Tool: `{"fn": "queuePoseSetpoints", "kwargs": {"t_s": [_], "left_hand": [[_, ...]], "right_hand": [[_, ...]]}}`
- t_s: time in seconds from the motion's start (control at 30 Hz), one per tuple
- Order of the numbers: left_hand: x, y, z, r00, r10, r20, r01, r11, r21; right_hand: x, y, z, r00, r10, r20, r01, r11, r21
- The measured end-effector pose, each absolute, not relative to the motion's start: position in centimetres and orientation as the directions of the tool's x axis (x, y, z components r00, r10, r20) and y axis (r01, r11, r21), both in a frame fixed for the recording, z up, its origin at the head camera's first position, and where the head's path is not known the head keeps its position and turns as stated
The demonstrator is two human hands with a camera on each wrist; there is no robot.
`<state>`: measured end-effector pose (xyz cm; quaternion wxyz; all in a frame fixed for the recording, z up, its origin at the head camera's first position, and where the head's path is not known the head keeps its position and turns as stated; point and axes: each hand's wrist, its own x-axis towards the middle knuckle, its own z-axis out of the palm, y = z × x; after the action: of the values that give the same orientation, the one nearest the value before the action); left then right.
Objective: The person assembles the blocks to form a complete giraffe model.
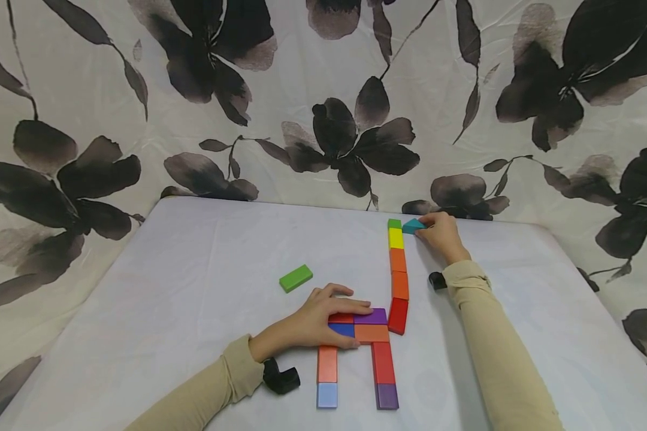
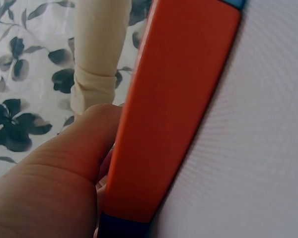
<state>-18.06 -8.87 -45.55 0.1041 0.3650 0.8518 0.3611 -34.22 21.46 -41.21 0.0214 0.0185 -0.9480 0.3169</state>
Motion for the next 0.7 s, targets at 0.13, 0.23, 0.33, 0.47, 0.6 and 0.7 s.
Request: {"fn": "queuePoseSetpoints", "kwargs": {"t_s": [0.13, 0.23, 0.33, 0.47, 0.6, 0.7], "left_hand": [[-18.1, -8.8, -45.6, -0.711, 0.698, 0.087, 0.548, 0.473, 0.690], [-18.1, -8.8, -45.6, -0.710, 0.699, 0.088, 0.553, 0.475, 0.684], [-18.2, -8.8, -45.6, -0.708, 0.701, 0.087, 0.556, 0.477, 0.681], [-18.1, -8.8, -45.5, -0.710, 0.700, 0.082, 0.549, 0.477, 0.686], [-18.1, -8.8, -45.5, -0.711, 0.699, 0.080, 0.547, 0.477, 0.688], [-18.1, -8.8, -45.5, -0.713, 0.697, 0.081, 0.543, 0.475, 0.692]], "right_hand": [[-34.2, 21.6, -41.1, -0.998, -0.036, 0.046, -0.056, 0.798, -0.601], [-34.1, 21.8, -40.9, -0.997, -0.064, 0.043, -0.077, 0.796, -0.601], [-33.8, 21.9, -40.3, -0.995, -0.097, 0.034, -0.098, 0.796, -0.598], [-33.1, 21.9, -39.1, -0.990, -0.131, 0.056, -0.139, 0.794, -0.592], [-31.9, 21.8, -37.9, -0.976, -0.164, 0.145, -0.218, 0.790, -0.573], [-30.6, 21.5, -36.7, -0.956, -0.201, 0.211, -0.286, 0.789, -0.544]]}}
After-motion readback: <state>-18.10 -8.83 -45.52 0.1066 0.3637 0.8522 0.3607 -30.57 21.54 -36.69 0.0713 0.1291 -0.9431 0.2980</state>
